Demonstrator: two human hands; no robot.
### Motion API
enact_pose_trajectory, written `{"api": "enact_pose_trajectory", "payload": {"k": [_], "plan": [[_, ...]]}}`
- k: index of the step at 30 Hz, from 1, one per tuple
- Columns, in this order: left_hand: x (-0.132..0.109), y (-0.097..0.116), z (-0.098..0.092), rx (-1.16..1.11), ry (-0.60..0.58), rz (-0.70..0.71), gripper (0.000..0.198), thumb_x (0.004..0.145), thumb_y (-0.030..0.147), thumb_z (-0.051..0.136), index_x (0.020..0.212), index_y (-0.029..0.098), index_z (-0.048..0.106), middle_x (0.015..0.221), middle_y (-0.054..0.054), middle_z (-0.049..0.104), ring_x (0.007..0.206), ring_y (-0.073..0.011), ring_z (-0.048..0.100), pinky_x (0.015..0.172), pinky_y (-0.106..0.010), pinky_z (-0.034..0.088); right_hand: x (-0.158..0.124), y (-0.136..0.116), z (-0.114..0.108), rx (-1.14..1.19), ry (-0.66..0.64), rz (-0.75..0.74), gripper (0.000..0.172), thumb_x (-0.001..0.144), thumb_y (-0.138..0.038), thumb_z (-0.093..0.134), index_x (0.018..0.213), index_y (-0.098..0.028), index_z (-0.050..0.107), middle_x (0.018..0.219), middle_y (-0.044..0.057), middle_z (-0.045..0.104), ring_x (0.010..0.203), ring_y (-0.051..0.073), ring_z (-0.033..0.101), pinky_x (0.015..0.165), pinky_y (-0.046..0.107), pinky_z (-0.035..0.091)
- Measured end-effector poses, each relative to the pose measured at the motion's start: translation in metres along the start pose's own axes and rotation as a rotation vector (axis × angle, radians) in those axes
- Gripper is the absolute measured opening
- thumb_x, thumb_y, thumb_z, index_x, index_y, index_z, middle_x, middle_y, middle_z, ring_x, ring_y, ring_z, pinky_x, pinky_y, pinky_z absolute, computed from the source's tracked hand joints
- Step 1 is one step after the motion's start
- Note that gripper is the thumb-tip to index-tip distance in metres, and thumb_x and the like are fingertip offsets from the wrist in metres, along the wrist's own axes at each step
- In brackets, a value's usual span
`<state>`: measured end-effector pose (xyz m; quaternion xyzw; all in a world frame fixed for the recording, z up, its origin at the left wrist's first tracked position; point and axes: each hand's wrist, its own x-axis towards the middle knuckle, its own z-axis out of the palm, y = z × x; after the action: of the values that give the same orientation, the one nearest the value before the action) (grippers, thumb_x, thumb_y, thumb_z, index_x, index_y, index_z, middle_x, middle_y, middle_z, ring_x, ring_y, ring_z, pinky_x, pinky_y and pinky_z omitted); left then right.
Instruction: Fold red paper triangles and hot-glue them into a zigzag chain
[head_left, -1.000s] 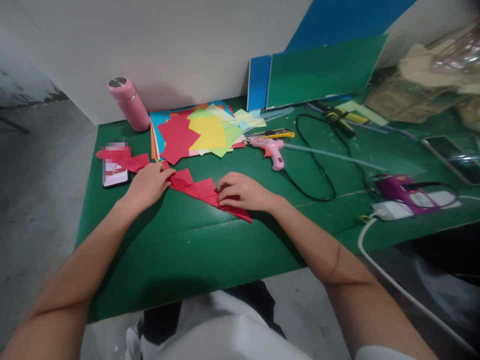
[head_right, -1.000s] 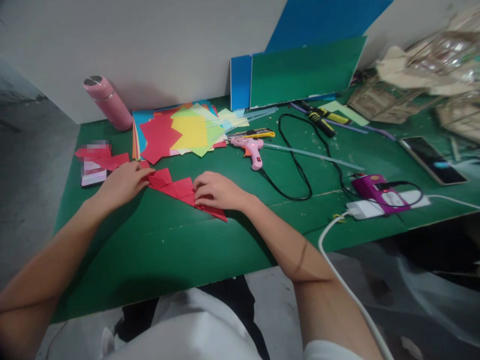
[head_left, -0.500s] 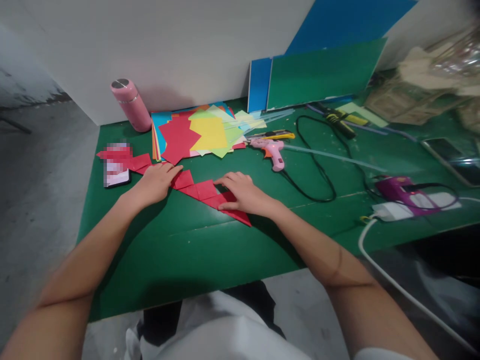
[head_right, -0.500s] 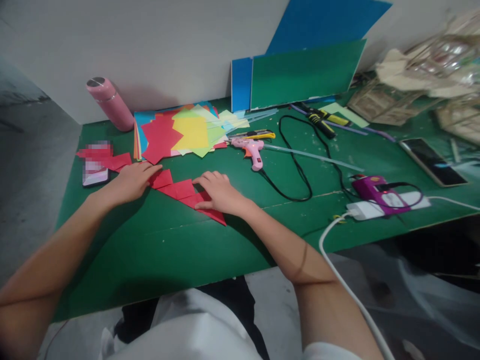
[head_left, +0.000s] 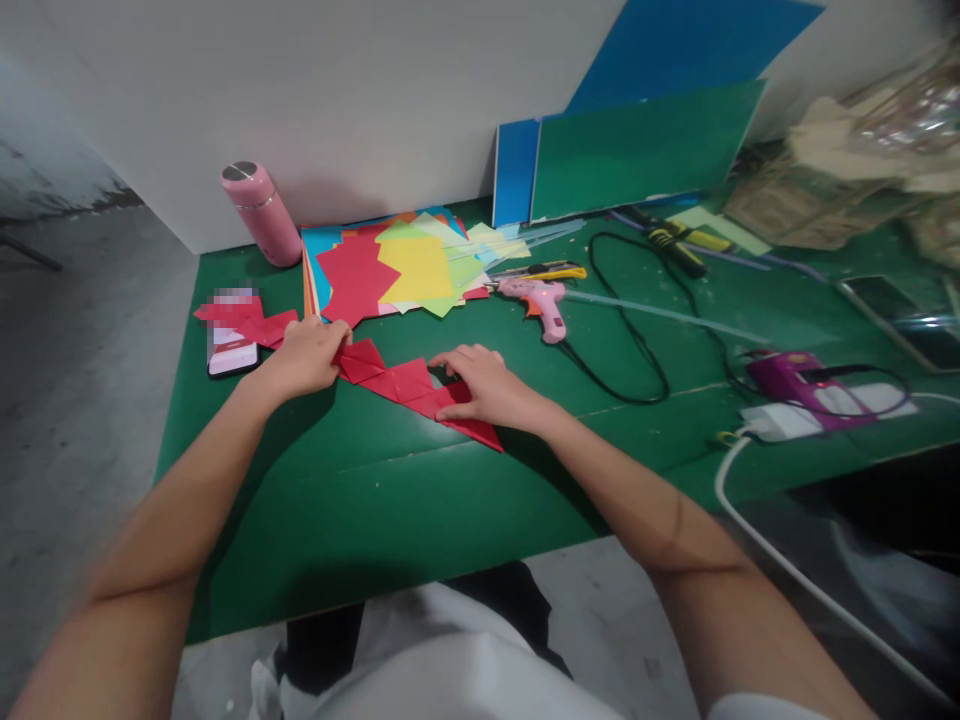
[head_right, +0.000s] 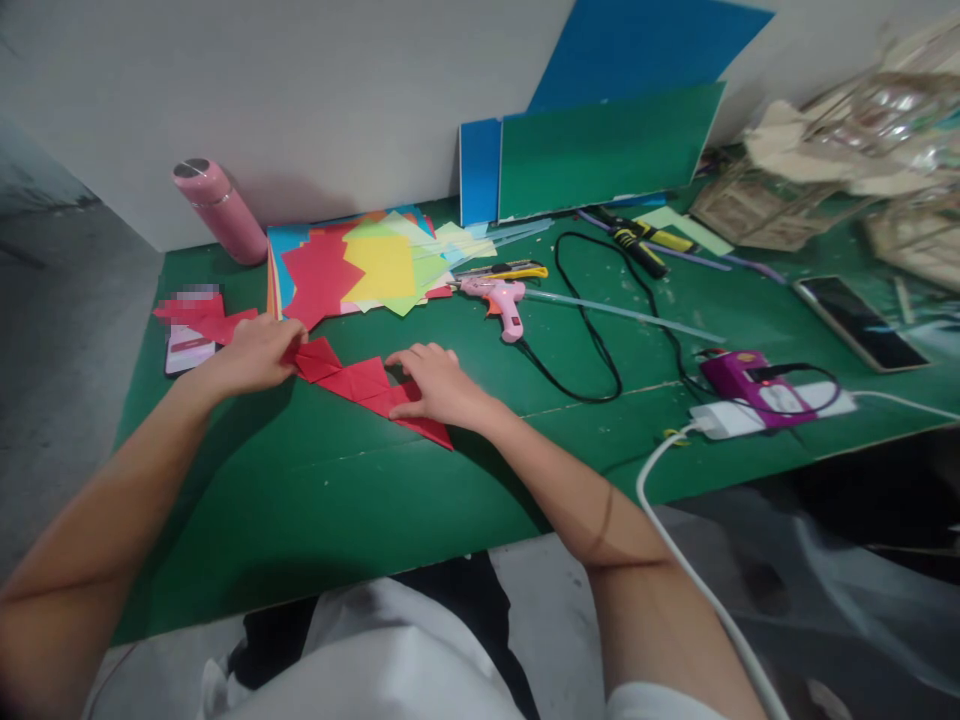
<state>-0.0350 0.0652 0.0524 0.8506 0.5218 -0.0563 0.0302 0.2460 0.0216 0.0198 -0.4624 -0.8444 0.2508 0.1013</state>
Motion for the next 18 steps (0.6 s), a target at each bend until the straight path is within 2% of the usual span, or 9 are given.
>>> {"api": "enact_pose_trajectory", "payload": {"k": [5, 9, 11, 15, 18], "plan": [[-0.015, 0.002, -0.017, -0.022, 0.092, -0.007, 0.03, 0.079, 0.014, 0.053, 0.107, 0.023, 0.06, 0.091, -0.006, 0.068, 0.094, -0.0275, 0.058, 0.08, -0.041, 0.042, -0.001, -0.003, -0.004, 0.057, 0.033, 0.007, 0.072, 0.069, -0.047, 0.079, 0.13, -0.022, 0.049, 0.105, 0.008, 0.066, 0.098, 0.028, 0.055, 0.079, 0.034, 0.029], [-0.031, 0.011, -0.04, -0.006, 0.193, 0.03, 0.022, 0.082, 0.015, 0.051, 0.096, 0.022, 0.066, 0.09, -0.006, 0.068, 0.089, -0.0276, 0.057, 0.077, -0.042, 0.04, -0.004, -0.006, -0.005, 0.075, 0.124, -0.03, 0.063, 0.076, -0.041, 0.075, 0.13, -0.025, 0.048, 0.104, 0.006, 0.07, 0.099, 0.026, 0.059, 0.082, 0.036, 0.029], [-0.036, 0.017, -0.049, 0.002, 0.307, 0.032, 0.022, 0.083, 0.015, 0.05, 0.095, 0.022, 0.067, 0.088, -0.006, 0.069, 0.087, -0.0275, 0.056, 0.074, -0.042, 0.039, -0.005, -0.008, -0.005, 0.047, 0.203, -0.05, 0.052, 0.08, -0.035, 0.071, 0.127, -0.024, 0.051, 0.1, 0.005, 0.071, 0.097, 0.025, 0.06, 0.082, 0.036, 0.029], [-0.041, 0.029, -0.056, 0.04, 0.54, 0.059, 0.021, 0.086, 0.012, 0.051, 0.093, 0.023, 0.068, 0.094, -0.004, 0.072, 0.088, -0.0258, 0.054, 0.071, -0.04, 0.037, -0.007, -0.01, -0.007, -0.18, 0.421, -0.129, 0.016, 0.089, -0.025, 0.061, 0.104, -0.024, 0.066, 0.089, 0.003, 0.073, 0.088, 0.021, 0.06, 0.079, 0.038, 0.027], [-0.041, 0.033, -0.053, 0.037, 0.661, 0.045, 0.022, 0.091, 0.015, 0.048, 0.091, 0.023, 0.068, 0.107, -0.002, 0.071, 0.087, -0.0228, 0.056, 0.074, -0.039, 0.039, -0.009, -0.011, -0.009, -0.39, 0.649, -0.196, 0.018, 0.095, -0.023, 0.053, 0.098, -0.029, 0.07, 0.092, -0.001, 0.074, 0.087, 0.018, 0.058, 0.079, 0.039, 0.025]]}}
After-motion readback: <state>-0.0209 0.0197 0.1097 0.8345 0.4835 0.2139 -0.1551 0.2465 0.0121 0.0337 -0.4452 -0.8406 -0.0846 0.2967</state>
